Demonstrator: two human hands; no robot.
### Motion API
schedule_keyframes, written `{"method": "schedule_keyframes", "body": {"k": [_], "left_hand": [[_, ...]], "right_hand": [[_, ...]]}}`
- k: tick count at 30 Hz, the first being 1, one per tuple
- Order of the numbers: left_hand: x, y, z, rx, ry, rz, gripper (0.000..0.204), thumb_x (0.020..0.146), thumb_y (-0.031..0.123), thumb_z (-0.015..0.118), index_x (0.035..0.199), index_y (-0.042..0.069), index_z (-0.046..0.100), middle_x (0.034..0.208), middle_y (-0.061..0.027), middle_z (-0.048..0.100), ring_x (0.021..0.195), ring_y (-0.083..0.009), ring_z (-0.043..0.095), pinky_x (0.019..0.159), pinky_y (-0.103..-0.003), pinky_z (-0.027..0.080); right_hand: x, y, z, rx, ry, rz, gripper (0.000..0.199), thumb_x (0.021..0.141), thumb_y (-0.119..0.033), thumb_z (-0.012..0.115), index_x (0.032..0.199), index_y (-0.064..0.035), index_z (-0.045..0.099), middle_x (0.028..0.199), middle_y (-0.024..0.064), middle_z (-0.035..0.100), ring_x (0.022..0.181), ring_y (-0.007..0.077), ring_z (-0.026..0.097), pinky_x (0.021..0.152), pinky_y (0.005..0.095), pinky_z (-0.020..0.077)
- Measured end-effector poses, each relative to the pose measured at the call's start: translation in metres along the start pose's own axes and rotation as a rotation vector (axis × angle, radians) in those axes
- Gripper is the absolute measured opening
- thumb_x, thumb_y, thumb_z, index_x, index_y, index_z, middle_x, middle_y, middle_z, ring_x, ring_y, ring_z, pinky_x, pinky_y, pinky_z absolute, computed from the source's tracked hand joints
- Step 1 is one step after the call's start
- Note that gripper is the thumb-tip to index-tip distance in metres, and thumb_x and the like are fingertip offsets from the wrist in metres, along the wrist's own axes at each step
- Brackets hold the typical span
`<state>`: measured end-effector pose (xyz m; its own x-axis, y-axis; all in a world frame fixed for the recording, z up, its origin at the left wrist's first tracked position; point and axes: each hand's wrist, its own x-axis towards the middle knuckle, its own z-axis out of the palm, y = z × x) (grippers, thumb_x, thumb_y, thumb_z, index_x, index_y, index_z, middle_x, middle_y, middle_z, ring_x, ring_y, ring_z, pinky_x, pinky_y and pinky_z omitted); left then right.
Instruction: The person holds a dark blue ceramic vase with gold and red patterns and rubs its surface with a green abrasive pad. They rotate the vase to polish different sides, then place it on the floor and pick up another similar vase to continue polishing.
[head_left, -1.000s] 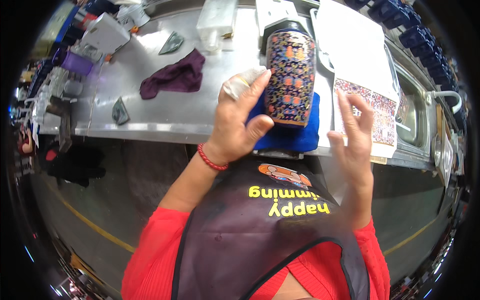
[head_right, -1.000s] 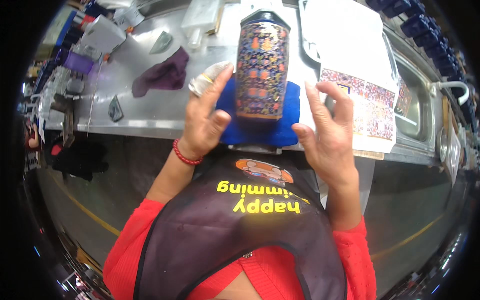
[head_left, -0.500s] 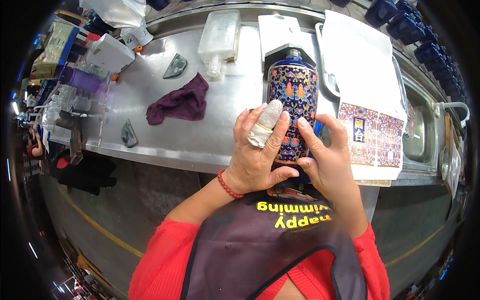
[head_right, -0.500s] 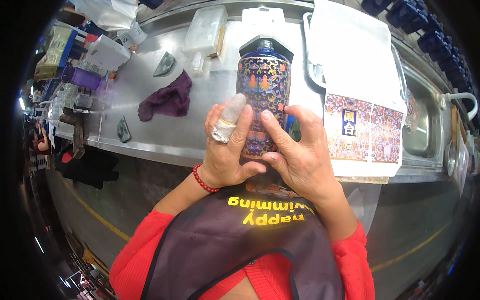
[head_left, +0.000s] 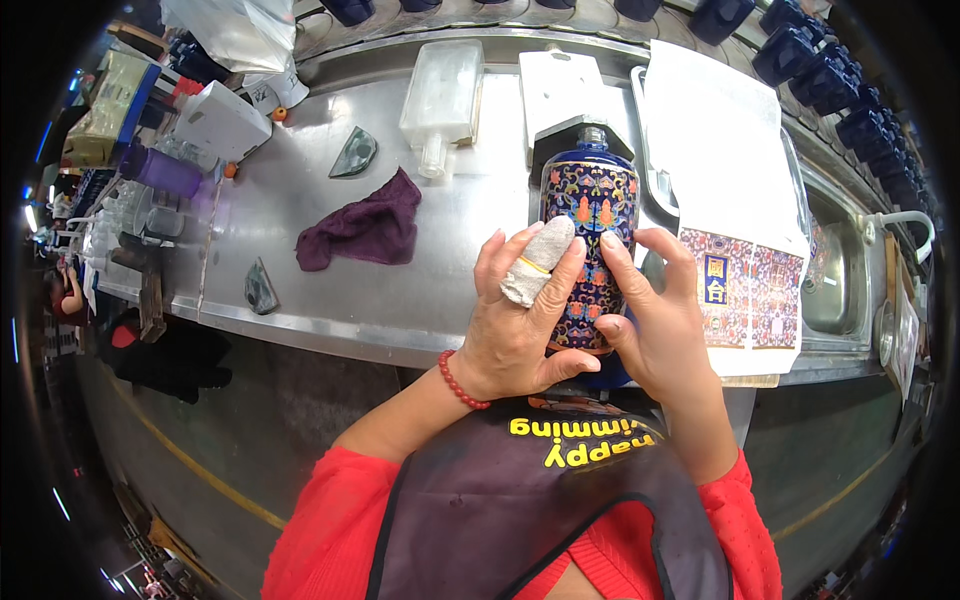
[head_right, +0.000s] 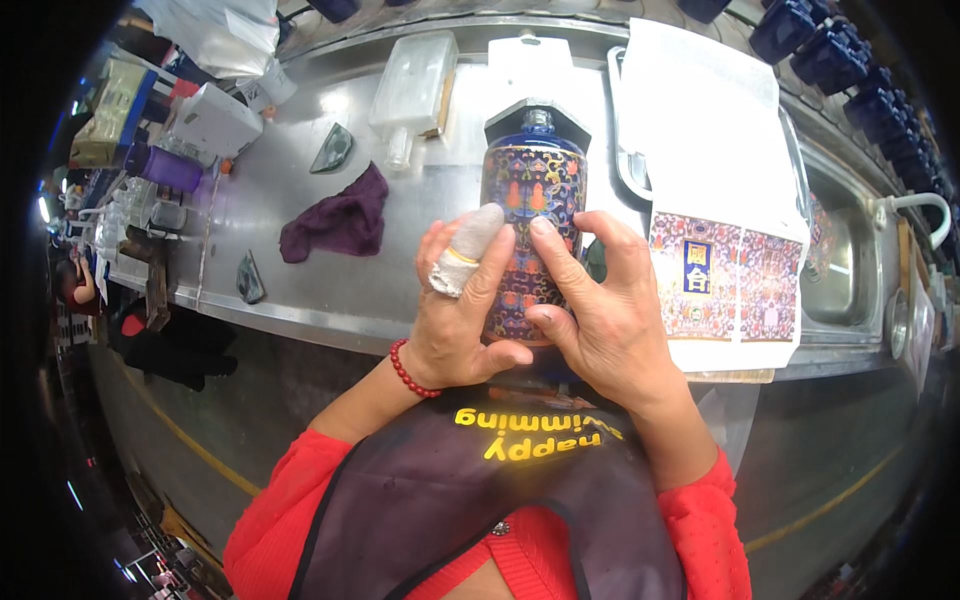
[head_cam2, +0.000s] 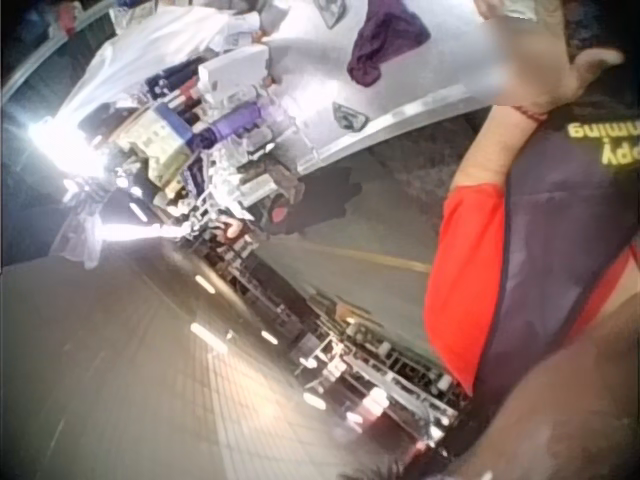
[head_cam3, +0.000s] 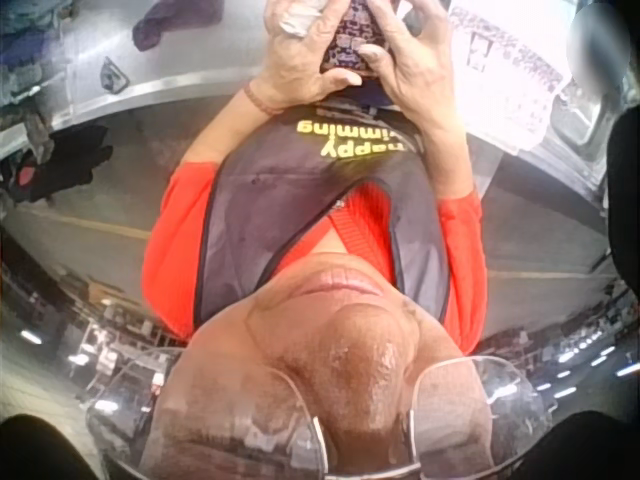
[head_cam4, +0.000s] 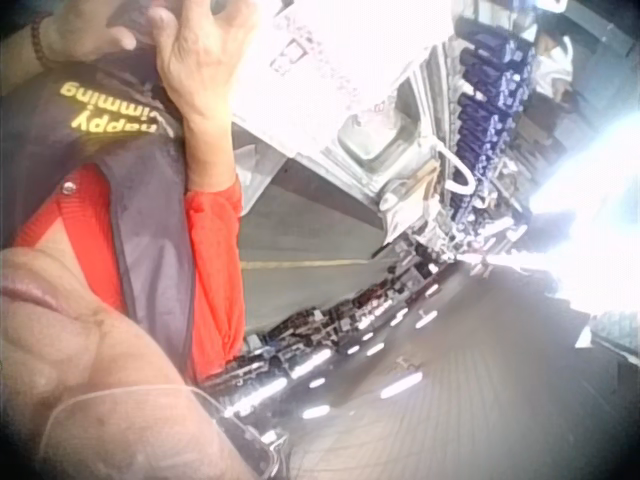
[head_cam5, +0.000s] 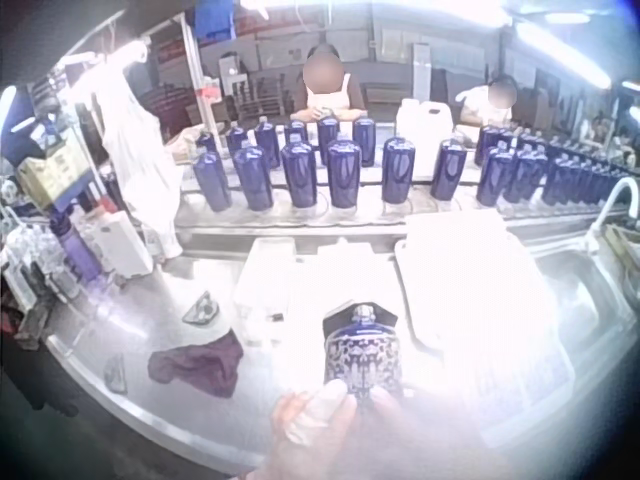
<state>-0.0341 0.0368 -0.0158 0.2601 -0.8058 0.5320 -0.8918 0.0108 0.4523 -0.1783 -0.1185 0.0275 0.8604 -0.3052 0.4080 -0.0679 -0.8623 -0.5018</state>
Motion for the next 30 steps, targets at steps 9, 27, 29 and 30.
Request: {"method": "schedule_keyframes", "body": {"k": [9, 27, 29, 30], "left_hand": [[0.013, -0.008, 0.001, -0.023, 0.026, -0.008, 0.101, 0.091, 0.079, 0.044, 0.152, -0.001, 0.043, 0.152, -0.0213, 0.046, 0.135, -0.0407, 0.039, 0.118, -0.057, 0.018], [0.028, -0.011, -0.004, -0.018, 0.016, 0.019, 0.099, 0.093, 0.078, 0.041, 0.153, -0.001, 0.042, 0.149, -0.0218, 0.048, 0.138, -0.0395, 0.035, 0.119, -0.058, 0.015], [0.030, -0.014, -0.006, -0.060, 0.013, 0.015, 0.099, 0.093, 0.077, 0.042, 0.153, -0.001, 0.042, 0.149, -0.0222, 0.047, 0.138, -0.0402, 0.036, 0.118, -0.059, 0.015], [0.032, -0.016, -0.006, -0.074, 0.016, -0.001, 0.099, 0.093, 0.077, 0.042, 0.152, -0.001, 0.042, 0.149, -0.0224, 0.047, 0.137, -0.0405, 0.036, 0.118, -0.059, 0.015]], "right_hand": [[0.012, -0.002, 0.000, -0.079, 0.026, -0.025, 0.060, 0.091, -0.037, 0.072, 0.141, -0.0063, 0.060, 0.134, 0.0200, 0.048, 0.119, 0.0382, 0.050, 0.101, 0.0475, 0.0431], [0.021, 0.004, -0.003, -0.092, -0.021, -0.010, 0.059, 0.094, -0.033, 0.070, 0.144, -0.0045, 0.058, 0.139, 0.0209, 0.046, 0.128, 0.0383, 0.048, 0.109, 0.0460, 0.0402], [0.022, 0.005, -0.003, -0.033, -0.001, 0.024, 0.060, 0.093, -0.031, 0.071, 0.145, -0.0044, 0.056, 0.139, 0.0206, 0.046, 0.128, 0.0380, 0.048, 0.109, 0.0455, 0.0403], [0.023, 0.006, -0.002, -0.002, 0.012, 0.031, 0.061, 0.093, -0.030, 0.072, 0.146, -0.0044, 0.055, 0.139, 0.0204, 0.046, 0.128, 0.0379, 0.048, 0.109, 0.0453, 0.0404]]}}
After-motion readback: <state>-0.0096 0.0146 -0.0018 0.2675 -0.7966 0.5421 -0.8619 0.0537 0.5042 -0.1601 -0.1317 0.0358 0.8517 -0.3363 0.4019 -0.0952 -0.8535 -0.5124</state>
